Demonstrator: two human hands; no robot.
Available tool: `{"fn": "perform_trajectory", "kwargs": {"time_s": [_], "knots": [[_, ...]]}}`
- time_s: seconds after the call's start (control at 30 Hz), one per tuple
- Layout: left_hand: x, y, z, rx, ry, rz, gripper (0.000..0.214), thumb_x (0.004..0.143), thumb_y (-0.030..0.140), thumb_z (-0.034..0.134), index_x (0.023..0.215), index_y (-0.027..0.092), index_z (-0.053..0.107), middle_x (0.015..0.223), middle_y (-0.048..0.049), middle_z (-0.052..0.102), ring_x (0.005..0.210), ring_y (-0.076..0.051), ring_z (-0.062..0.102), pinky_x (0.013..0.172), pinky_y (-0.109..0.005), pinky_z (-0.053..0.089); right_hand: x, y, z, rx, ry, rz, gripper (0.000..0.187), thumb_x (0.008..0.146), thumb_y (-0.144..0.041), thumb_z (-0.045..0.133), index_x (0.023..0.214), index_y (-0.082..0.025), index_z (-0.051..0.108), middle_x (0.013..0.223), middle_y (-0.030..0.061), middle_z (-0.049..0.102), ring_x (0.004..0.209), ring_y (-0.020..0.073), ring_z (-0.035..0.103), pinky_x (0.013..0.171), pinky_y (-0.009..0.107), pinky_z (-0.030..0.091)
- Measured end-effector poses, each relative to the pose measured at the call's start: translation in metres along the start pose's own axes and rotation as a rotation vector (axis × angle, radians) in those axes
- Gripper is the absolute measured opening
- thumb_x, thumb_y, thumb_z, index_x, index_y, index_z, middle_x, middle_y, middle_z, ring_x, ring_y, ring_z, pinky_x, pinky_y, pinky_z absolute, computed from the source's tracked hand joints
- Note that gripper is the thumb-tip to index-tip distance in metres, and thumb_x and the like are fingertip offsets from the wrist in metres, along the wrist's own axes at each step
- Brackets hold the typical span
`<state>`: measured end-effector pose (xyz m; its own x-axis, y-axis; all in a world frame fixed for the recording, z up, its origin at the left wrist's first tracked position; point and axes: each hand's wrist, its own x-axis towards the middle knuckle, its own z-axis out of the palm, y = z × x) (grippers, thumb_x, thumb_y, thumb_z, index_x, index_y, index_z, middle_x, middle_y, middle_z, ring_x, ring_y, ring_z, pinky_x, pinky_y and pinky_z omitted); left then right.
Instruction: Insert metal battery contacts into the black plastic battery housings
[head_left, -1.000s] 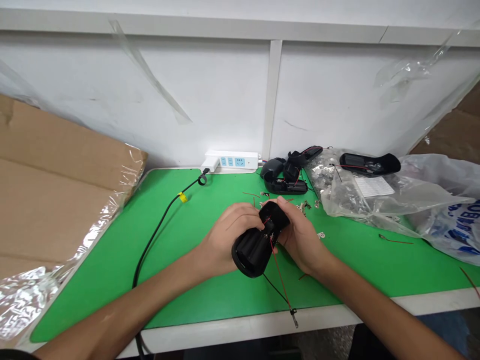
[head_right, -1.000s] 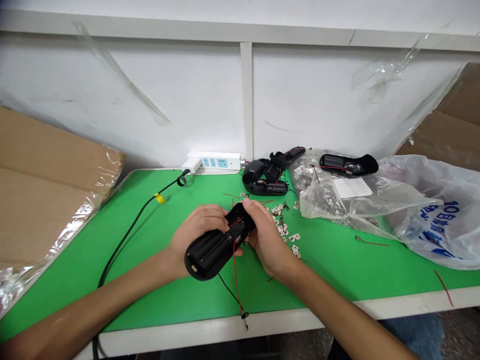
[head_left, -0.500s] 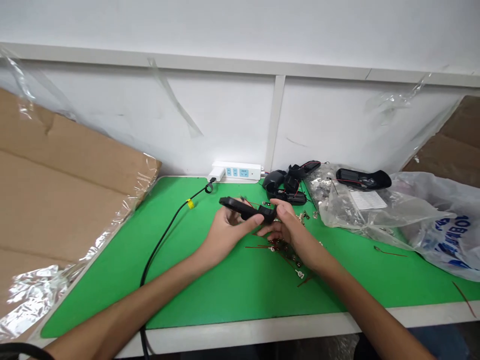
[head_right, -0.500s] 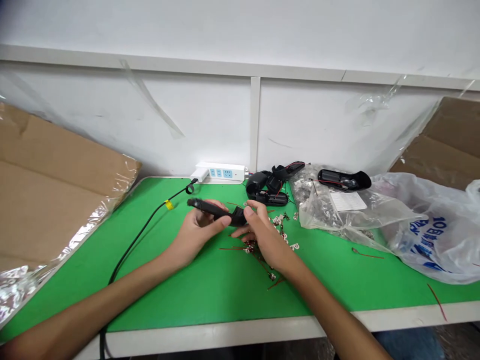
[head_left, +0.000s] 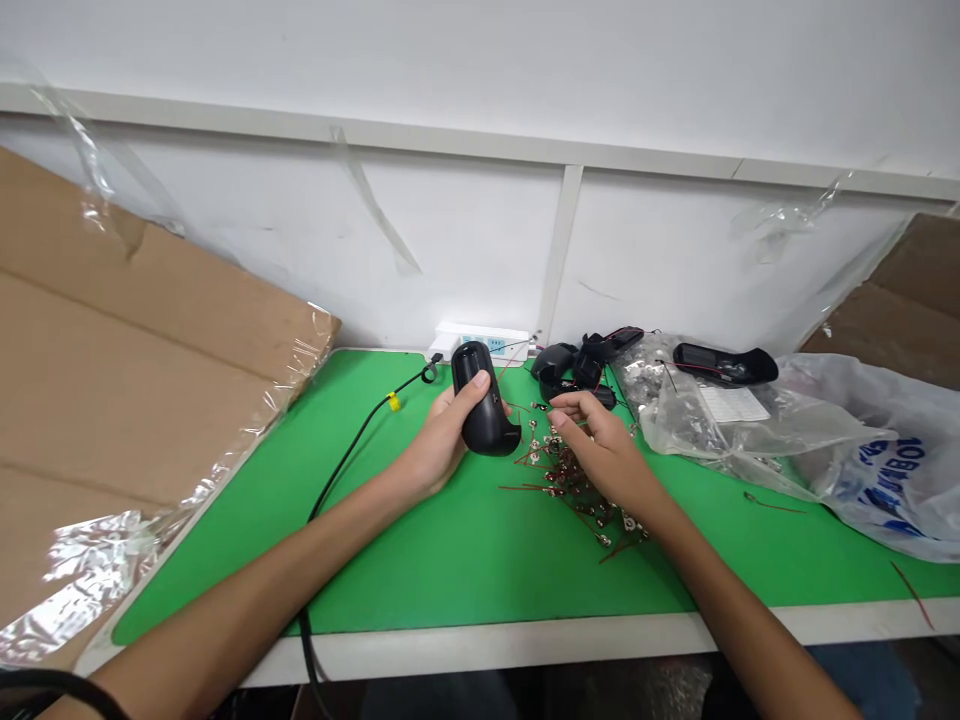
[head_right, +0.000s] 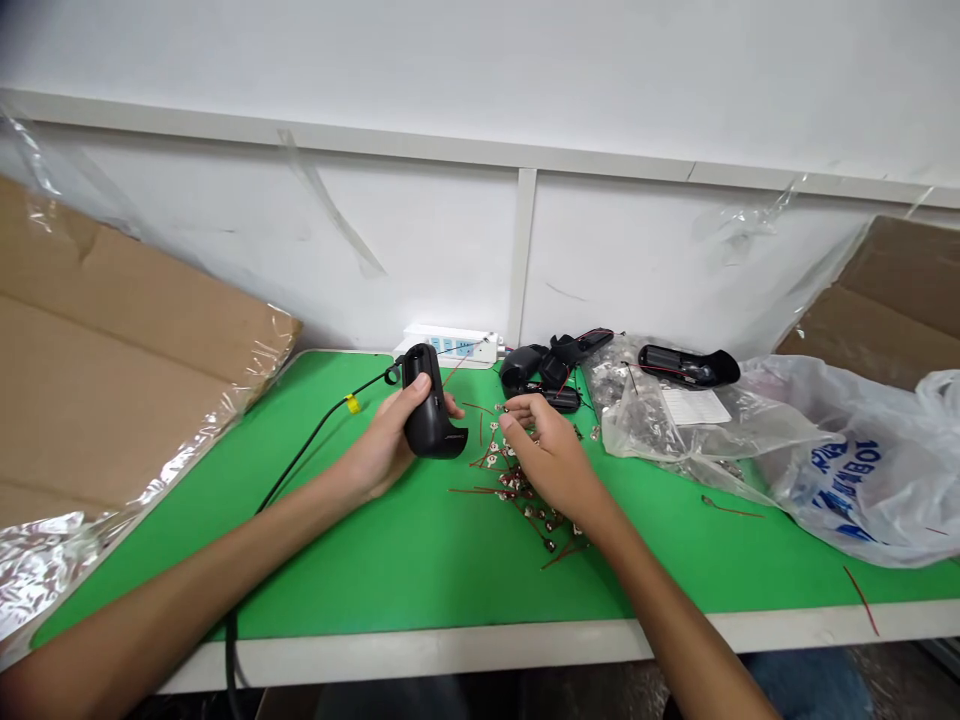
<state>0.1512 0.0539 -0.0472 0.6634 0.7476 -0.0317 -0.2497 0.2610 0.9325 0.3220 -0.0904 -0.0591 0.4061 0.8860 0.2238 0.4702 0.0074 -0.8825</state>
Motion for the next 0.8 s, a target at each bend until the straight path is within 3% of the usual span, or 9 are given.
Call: {"fn": "perform_trajectory", "kwargs": {"time_s": [0.23, 0.4, 0.5, 0.63, 0.8], "knots": [[0.009, -0.01, -0.004, 0.065, 0.06, 0.043, 0.043, 0.08, 0.054, 0.083, 0.097, 0.019, 0.065, 0.084, -0.0053, 0.066, 0.073, -0.017, 0.063, 0.07, -0.031, 0.058, 0.001, -0.002, -0.009, -0.102, -0.082, -0.107, 0.021, 0.102, -0.042, 0.056, 0.108, -0.026, 0.068, 0.111, 0.0042, 0.071, 0.105, 0.0244, 0.063, 0.094, 0.042, 0.049], [0.014, -0.015, -0.007, 0.214, 0.072, 0.145, 0.047, 0.085, 0.059, 0.076, 0.108, 0.018, 0.067, 0.094, -0.0071, 0.069, 0.081, -0.019, 0.064, 0.076, -0.034, 0.058, 0.003, 0.006, -0.034, -0.174, -0.237, -0.216, 0.009, 0.097, -0.032, 0.064, 0.102, -0.031, 0.072, 0.112, 0.0038, 0.071, 0.112, 0.028, 0.06, 0.104, 0.051, 0.045], [0.013, -0.016, -0.011, 0.343, 0.082, 0.235, 0.049, 0.086, 0.061, 0.074, 0.113, 0.02, 0.067, 0.097, -0.0047, 0.068, 0.083, -0.019, 0.063, 0.073, -0.031, 0.055, 0.0, 0.01, -0.052, -0.205, -0.379, -0.184, 0.007, 0.092, -0.032, 0.073, 0.098, -0.033, 0.074, 0.118, 0.0037, 0.07, 0.124, 0.0295, 0.056, 0.11, 0.054, 0.043], [0.013, -0.016, -0.016, 0.518, 0.118, 0.351, 0.045, 0.089, 0.061, 0.071, 0.104, 0.019, 0.066, 0.09, -0.0023, 0.065, 0.077, -0.016, 0.058, 0.066, -0.027, 0.046, -0.01, 0.012, -0.064, -0.225, -0.567, -0.055, 0.019, 0.081, -0.038, 0.086, 0.097, -0.033, 0.077, 0.139, 0.0044, 0.062, 0.145, 0.0329, 0.043, 0.116, 0.057, 0.04], [0.018, -0.021, -0.024, 0.596, 0.13, 0.339, 0.045, 0.086, 0.062, 0.074, 0.095, 0.019, 0.062, 0.079, 0.001, 0.057, 0.069, -0.015, 0.051, 0.061, -0.027, 0.038, -0.013, 0.015, -0.06, -0.236, -0.576, -0.014, 0.018, 0.076, -0.031, 0.089, 0.091, -0.031, 0.08, 0.148, 0.0051, 0.056, 0.149, 0.0373, 0.039, 0.114, 0.058, 0.043]]}}
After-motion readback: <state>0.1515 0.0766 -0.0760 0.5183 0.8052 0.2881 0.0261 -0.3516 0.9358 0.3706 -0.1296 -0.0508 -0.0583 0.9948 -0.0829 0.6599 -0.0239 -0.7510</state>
